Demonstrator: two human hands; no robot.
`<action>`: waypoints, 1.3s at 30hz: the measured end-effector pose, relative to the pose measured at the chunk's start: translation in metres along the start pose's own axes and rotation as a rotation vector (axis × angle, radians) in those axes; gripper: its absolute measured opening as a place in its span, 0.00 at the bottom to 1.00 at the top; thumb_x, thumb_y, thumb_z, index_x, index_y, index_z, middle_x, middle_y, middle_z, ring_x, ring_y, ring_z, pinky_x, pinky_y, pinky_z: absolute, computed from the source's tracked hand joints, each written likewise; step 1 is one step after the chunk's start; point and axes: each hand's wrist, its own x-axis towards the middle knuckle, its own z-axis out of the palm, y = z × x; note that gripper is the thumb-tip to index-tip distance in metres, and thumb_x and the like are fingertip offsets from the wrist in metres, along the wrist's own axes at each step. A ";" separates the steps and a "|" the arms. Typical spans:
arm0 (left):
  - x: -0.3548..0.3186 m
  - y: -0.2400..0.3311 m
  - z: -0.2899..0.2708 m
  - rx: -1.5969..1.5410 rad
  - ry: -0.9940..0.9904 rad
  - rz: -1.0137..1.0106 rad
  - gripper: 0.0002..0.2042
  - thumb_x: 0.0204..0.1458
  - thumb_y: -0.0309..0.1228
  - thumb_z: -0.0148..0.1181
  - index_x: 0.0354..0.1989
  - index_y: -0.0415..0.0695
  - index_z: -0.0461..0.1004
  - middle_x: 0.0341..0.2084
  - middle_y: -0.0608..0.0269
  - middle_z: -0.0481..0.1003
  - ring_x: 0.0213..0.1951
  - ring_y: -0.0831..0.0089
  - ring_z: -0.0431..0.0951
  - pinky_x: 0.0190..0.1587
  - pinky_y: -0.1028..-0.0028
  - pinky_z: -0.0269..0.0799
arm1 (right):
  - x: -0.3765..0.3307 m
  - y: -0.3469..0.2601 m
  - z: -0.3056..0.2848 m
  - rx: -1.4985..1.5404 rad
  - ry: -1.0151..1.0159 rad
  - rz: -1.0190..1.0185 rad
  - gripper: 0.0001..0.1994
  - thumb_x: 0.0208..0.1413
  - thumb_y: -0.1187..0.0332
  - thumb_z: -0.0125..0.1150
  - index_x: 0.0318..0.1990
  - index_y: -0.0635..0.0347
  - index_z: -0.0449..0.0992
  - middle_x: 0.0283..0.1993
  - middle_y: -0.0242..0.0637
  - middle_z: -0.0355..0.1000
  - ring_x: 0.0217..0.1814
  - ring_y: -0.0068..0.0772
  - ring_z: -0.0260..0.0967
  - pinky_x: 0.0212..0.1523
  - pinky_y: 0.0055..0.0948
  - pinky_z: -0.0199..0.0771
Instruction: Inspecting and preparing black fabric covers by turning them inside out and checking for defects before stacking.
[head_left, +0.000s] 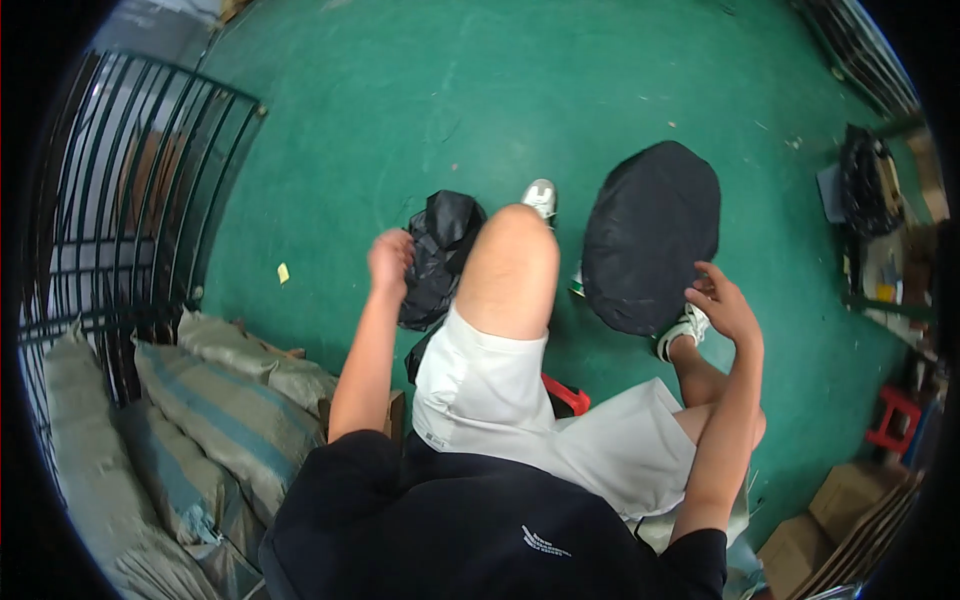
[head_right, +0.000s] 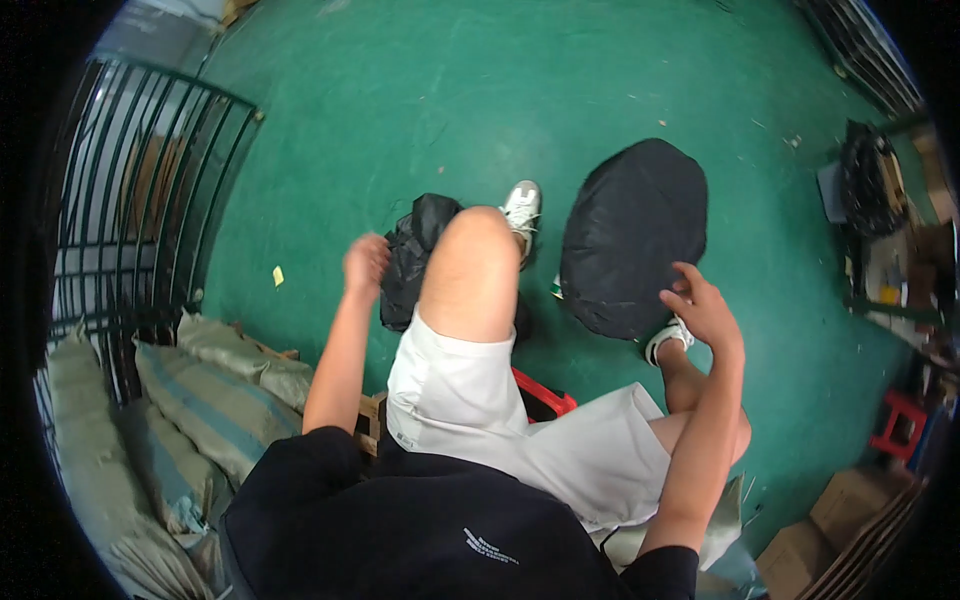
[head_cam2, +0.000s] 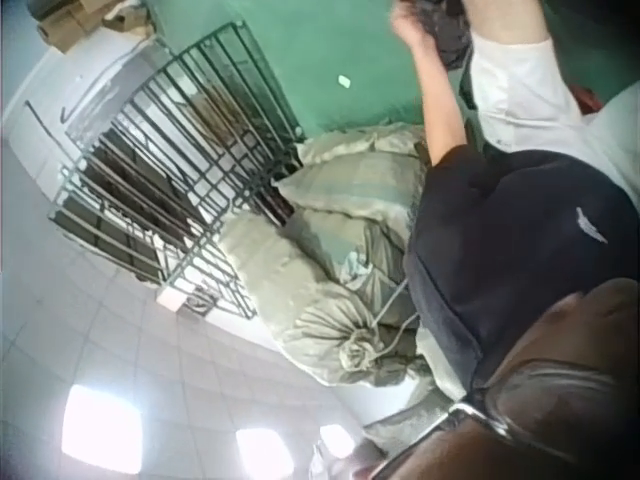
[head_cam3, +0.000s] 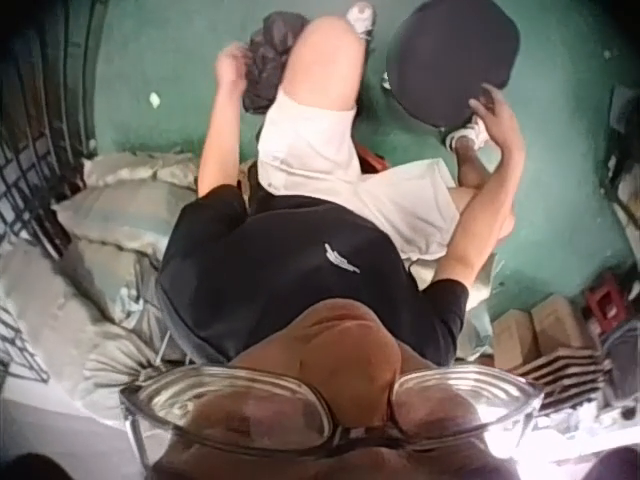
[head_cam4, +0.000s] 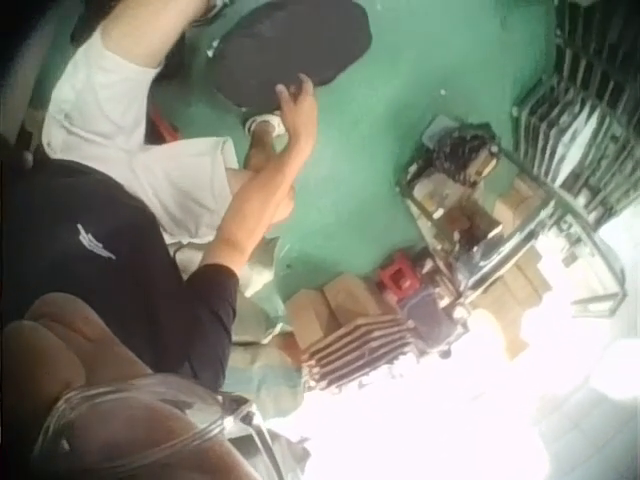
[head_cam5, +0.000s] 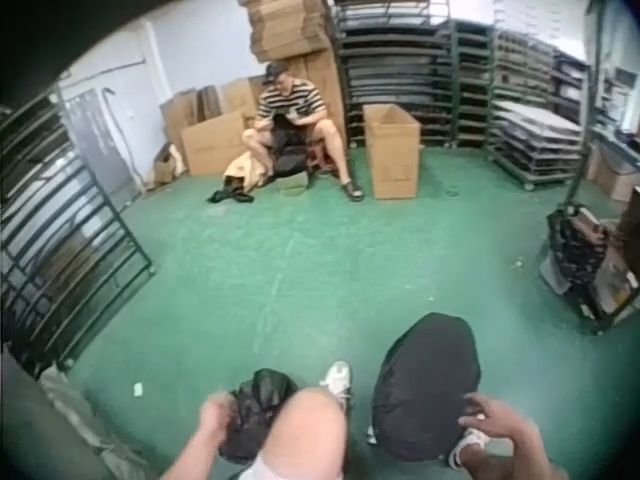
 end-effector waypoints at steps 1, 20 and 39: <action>0.017 -0.045 -0.007 0.124 0.126 -0.047 0.06 0.50 0.28 0.51 0.27 0.44 0.75 0.15 0.71 0.69 0.15 0.80 0.62 0.17 0.75 0.56 | 0.003 -0.002 0.003 -0.007 0.014 -0.015 0.28 0.53 0.62 0.66 0.61 0.60 0.67 0.49 0.53 0.75 0.51 0.48 0.75 0.52 0.40 0.74; 0.049 -0.217 0.036 1.244 0.060 0.330 0.24 0.43 0.44 0.69 0.49 0.46 0.78 0.62 0.46 0.65 0.63 0.49 0.64 0.63 0.58 0.61 | 0.025 -0.008 0.028 -0.269 -0.046 0.072 0.26 0.56 0.64 0.64 0.62 0.59 0.66 0.49 0.47 0.75 0.48 0.44 0.75 0.50 0.38 0.75; -0.011 0.165 0.239 -0.290 -0.543 0.350 0.11 0.60 0.30 0.59 0.48 0.42 0.71 0.33 0.63 0.78 0.32 0.76 0.78 0.37 0.74 0.76 | 0.007 -0.030 0.002 -0.090 0.058 -0.140 0.24 0.54 0.65 0.64 0.58 0.63 0.69 0.50 0.51 0.75 0.49 0.45 0.76 0.49 0.39 0.75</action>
